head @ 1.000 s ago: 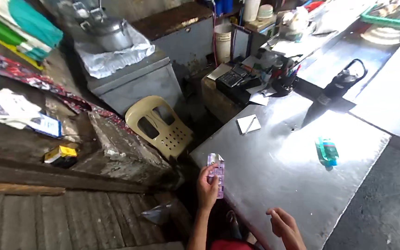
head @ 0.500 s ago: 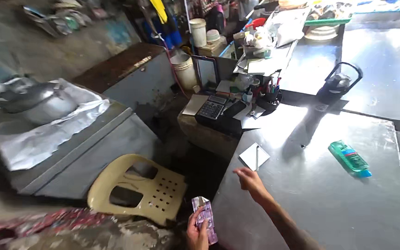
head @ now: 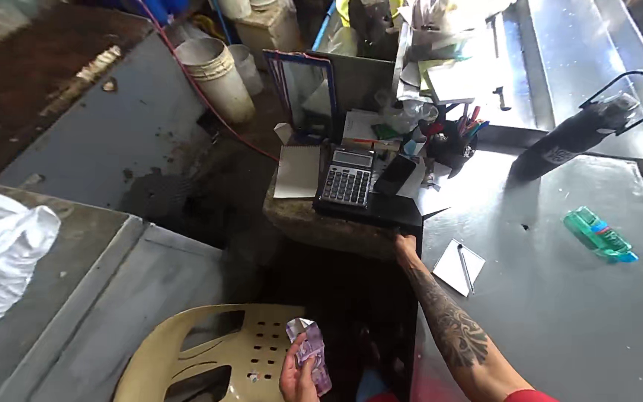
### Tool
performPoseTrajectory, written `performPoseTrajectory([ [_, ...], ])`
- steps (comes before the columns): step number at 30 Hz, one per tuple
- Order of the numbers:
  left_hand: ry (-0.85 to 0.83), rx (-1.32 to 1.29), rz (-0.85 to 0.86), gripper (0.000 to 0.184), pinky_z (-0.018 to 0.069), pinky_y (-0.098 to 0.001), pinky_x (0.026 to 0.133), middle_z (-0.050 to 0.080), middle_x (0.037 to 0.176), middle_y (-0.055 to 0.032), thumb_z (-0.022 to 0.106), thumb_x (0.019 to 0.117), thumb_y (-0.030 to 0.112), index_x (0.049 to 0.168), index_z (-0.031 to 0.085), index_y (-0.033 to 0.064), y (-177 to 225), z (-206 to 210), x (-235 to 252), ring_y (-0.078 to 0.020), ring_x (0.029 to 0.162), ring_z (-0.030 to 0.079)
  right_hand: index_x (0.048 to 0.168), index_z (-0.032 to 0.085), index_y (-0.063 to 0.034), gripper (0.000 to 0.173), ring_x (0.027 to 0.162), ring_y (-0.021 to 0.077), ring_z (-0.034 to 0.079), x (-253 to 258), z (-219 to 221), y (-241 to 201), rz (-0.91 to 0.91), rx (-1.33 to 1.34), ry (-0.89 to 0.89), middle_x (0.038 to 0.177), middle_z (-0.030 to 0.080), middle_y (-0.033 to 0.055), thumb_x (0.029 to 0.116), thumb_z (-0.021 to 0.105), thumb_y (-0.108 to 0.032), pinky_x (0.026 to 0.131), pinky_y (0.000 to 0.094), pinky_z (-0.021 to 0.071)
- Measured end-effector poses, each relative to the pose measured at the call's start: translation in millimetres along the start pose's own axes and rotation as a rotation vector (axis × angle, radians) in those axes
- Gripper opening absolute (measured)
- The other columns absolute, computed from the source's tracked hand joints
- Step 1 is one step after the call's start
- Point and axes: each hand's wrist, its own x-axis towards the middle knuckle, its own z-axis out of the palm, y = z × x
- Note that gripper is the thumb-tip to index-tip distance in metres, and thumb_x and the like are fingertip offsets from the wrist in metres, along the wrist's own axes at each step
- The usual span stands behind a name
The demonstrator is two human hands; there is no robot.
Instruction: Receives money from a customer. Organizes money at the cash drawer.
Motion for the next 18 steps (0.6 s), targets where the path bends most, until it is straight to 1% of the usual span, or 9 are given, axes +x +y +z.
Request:
performPoseTrajectory([
  [2, 0.004, 0.048, 0.029, 0.044, 0.0545, -0.0266, 0.093, 0.062, 0.134, -0.0131, 0.047, 0.0885, -0.008, 0.131, 0.057, -0.0069, 11, -3, 4, -0.0108, 0.112, 0.063, 0.114, 0.067, 0.0045, 0.028, 0.107, 0.0344, 0.064, -8, 2, -7, 0.008, -0.134, 0.061, 0.113, 0.067, 0.0251, 0.1005, 0.061, -0.019, 0.094, 0.0514, 0.0504],
  [4, -0.017, 0.088, 0.071, 0.044, 0.0558, -0.027, 0.09, 0.062, 0.134, -0.0131, 0.049, 0.0883, -0.009, 0.131, 0.057, -0.0068, 26, 1, 15, -0.0109, 0.11, 0.065, 0.118, 0.066, 0.0052, 0.03, 0.116, 0.0372, 0.062, -10, 4, -17, 0.022, -0.195, 0.067, 0.119, 0.065, 0.0273, 0.1001, 0.06, -0.017, 0.1, 0.0526, 0.0481],
  [6, -0.073, 0.13, 0.115, 0.044, 0.0577, -0.0273, 0.088, 0.062, 0.135, -0.0134, 0.05, 0.0876, -0.008, 0.131, 0.057, -0.0065, 34, 3, 19, -0.0116, 0.109, 0.066, 0.117, 0.066, 0.0053, 0.031, 0.115, 0.0377, 0.063, -14, 0, -7, 0.027, -0.249, 0.057, 0.118, 0.066, 0.0273, 0.1013, 0.059, -0.02, 0.099, 0.0529, 0.0485],
  [9, -0.204, 0.17, 0.214, 0.045, 0.0554, -0.029, 0.096, 0.062, 0.134, -0.0158, 0.053, 0.0847, -0.006, 0.129, 0.058, -0.0095, 42, 13, 44, -0.0144, 0.117, 0.064, 0.111, 0.069, 0.006, 0.035, 0.107, 0.0386, 0.066, -37, -6, 28, -0.02, -0.293, 0.042, 0.11, 0.068, 0.0265, 0.1025, 0.056, -0.025, 0.095, 0.0562, 0.0503],
  [11, -0.26, 0.172, 0.217, 0.043, 0.0552, -0.0291, 0.096, 0.063, 0.131, -0.0162, 0.054, 0.0847, -0.004, 0.127, 0.059, -0.0098, 45, 25, 64, -0.0147, 0.116, 0.064, 0.106, 0.07, 0.0057, 0.032, 0.099, 0.0367, 0.067, -74, -9, 55, -0.002, -0.279, 0.061, 0.102, 0.069, 0.0244, 0.1016, 0.057, -0.023, 0.09, 0.0563, 0.0513],
  [13, -0.329, 0.162, 0.219, 0.041, 0.0554, -0.0293, 0.096, 0.063, 0.129, -0.0165, 0.054, 0.0861, -0.004, 0.126, 0.059, -0.0104, 51, 38, 96, -0.0153, 0.115, 0.064, 0.105, 0.071, 0.0056, 0.028, 0.096, 0.0346, 0.067, -114, -9, 79, 0.035, -0.258, 0.077, 0.099, 0.07, 0.0226, 0.1004, 0.058, -0.019, 0.089, 0.0558, 0.0524],
  [14, -0.378, 0.152, 0.247, 0.04, 0.0549, -0.0307, 0.098, 0.063, 0.13, -0.0169, 0.054, 0.0869, -0.005, 0.126, 0.059, -0.0112, 53, 47, 119, -0.0161, 0.117, 0.063, 0.105, 0.071, 0.0055, 0.026, 0.093, 0.0323, 0.068, -126, -8, 88, 0.044, -0.242, 0.086, 0.096, 0.071, 0.0212, 0.1001, 0.058, -0.016, 0.086, 0.0541, 0.0528],
  [16, -0.445, 0.141, 0.243, 0.039, 0.0549, -0.0323, 0.099, 0.063, 0.13, -0.0172, 0.054, 0.0875, -0.006, 0.126, 0.058, -0.0118, 59, 49, 145, -0.0167, 0.117, 0.063, 0.103, 0.071, 0.0052, 0.022, 0.086, 0.0278, 0.067, -162, -17, 120, 0.09, -0.25, 0.087, 0.092, 0.07, 0.0187, 0.0992, 0.057, -0.012, 0.082, 0.0505, 0.0536],
  [18, -0.467, 0.125, 0.238, 0.039, 0.0561, -0.0324, 0.096, 0.062, 0.129, -0.017, 0.054, 0.0876, -0.006, 0.127, 0.058, -0.011, 71, 56, 181, -0.0172, 0.115, 0.064, 0.102, 0.072, 0.0044, 0.02, 0.089, 0.0257, 0.068, -173, -18, 138, 0.091, -0.235, 0.094, 0.094, 0.072, 0.0176, 0.0984, 0.058, -0.01, 0.084, 0.0482, 0.0548],
])
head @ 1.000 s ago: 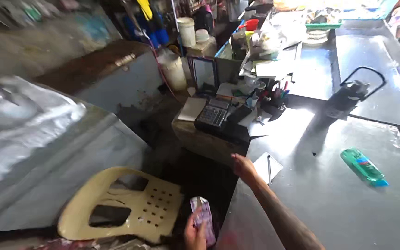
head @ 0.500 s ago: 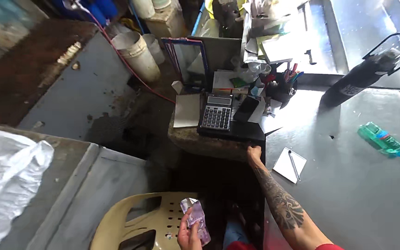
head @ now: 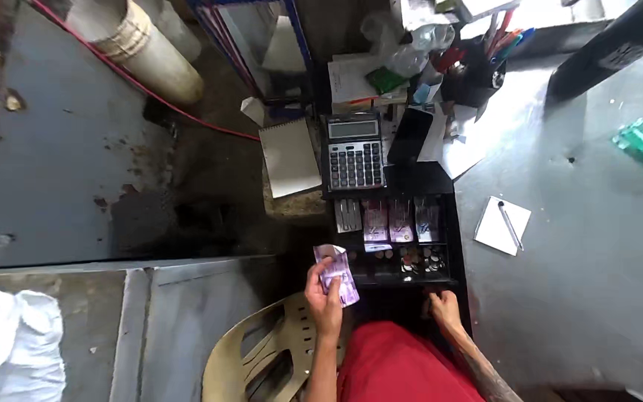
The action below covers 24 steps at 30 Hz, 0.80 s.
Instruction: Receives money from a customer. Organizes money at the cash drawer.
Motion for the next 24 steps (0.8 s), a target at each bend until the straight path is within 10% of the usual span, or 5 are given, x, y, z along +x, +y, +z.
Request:
performPoseTrajectory([
  [10, -0.077, -0.062, -0.093, 0.041, 0.058, -0.0309, 0.089, 0.064, 0.127, -0.0159, 0.053, 0.0874, -0.006, 0.128, 0.057, -0.0088, 6, -20, 41, -0.0171, 0.108, 0.066, 0.13, 0.06, 0.0015, 0.036, 0.106, 0.0382, 0.065, -39, -42, -62, -0.077, -0.44, -0.095, 0.117, 0.064, 0.0248, 0.0993, 0.055, -0.016, 0.095, 0.0544, 0.0514],
  [16, -0.174, -0.09, -0.124, 0.045, 0.0585, -0.0344, 0.089, 0.063, 0.129, -0.018, 0.054, 0.0848, -0.008, 0.13, 0.055, -0.0086, -10, 2, 43, -0.0195, 0.108, 0.067, 0.111, 0.074, -0.0016, 0.025, 0.105, 0.0289, 0.069, 2, 19, -79, -0.624, -0.372, 0.12, 0.109, 0.071, 0.0159, 0.0949, 0.054, 0.002, 0.095, 0.0434, 0.0565],
  [24, -0.301, -0.08, -0.091, 0.051, 0.056, -0.0359, 0.097, 0.059, 0.137, -0.0184, 0.057, 0.083, -0.007, 0.134, 0.054, -0.0067, -13, 9, 44, -0.0215, 0.119, 0.063, 0.115, 0.074, -0.0005, 0.026, 0.117, 0.0248, 0.067, -15, 45, -88, -0.687, -0.182, 0.211, 0.118, 0.073, 0.0131, 0.0951, 0.061, -0.01, 0.103, 0.0397, 0.0536],
])
